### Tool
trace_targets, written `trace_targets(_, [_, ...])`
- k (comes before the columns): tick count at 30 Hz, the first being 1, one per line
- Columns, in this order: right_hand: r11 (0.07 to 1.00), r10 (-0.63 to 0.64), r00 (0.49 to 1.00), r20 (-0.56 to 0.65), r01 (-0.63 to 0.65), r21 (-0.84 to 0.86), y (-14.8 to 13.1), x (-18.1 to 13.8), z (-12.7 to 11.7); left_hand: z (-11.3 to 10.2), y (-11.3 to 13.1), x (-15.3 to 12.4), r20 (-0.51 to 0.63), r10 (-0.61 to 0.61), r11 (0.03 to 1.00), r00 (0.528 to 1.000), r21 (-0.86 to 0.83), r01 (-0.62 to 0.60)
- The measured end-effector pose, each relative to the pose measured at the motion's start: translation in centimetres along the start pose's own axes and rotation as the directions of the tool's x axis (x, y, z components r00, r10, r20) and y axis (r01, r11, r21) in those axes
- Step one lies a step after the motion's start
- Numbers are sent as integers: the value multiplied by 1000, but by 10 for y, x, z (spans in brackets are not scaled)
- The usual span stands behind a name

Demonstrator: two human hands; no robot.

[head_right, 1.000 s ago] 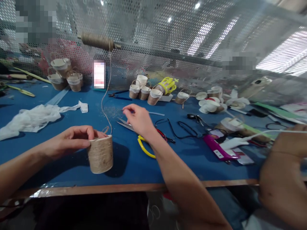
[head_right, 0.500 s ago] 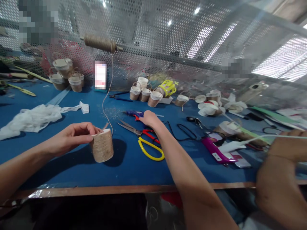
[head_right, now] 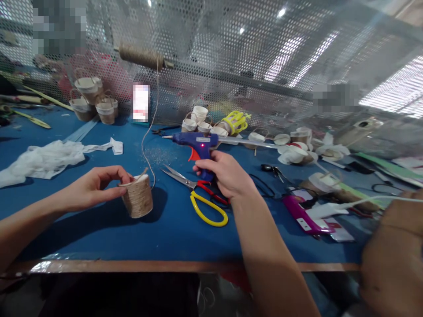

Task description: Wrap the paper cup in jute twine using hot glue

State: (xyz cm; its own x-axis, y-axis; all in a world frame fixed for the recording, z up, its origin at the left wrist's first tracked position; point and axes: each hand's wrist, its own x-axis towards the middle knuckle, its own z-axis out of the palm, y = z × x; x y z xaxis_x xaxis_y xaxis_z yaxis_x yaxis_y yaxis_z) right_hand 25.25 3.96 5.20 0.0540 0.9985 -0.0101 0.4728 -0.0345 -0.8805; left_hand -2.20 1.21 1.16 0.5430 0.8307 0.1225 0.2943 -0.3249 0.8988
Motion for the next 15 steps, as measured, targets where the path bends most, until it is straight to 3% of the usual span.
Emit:
trace_targets(3, [973,-36,982,188,-9,230,-8,-21,8,-1,4,0,10,0,998,1000,61,-1])
trace_targets(5, [964,-88,967,241,22,264,-8,-32,16,-1,5,0,25,-5,997,1000,82,3])
trace_targets(10, [981,-196,952,234,190,48,-4,-54,29,-1,3,2,-8,-42,998,999,50,42])
trace_targets(15, [969,-208,972,113,220,-112,-2,-65,34,2,-4,5,-118,-76,995,990,55,83])
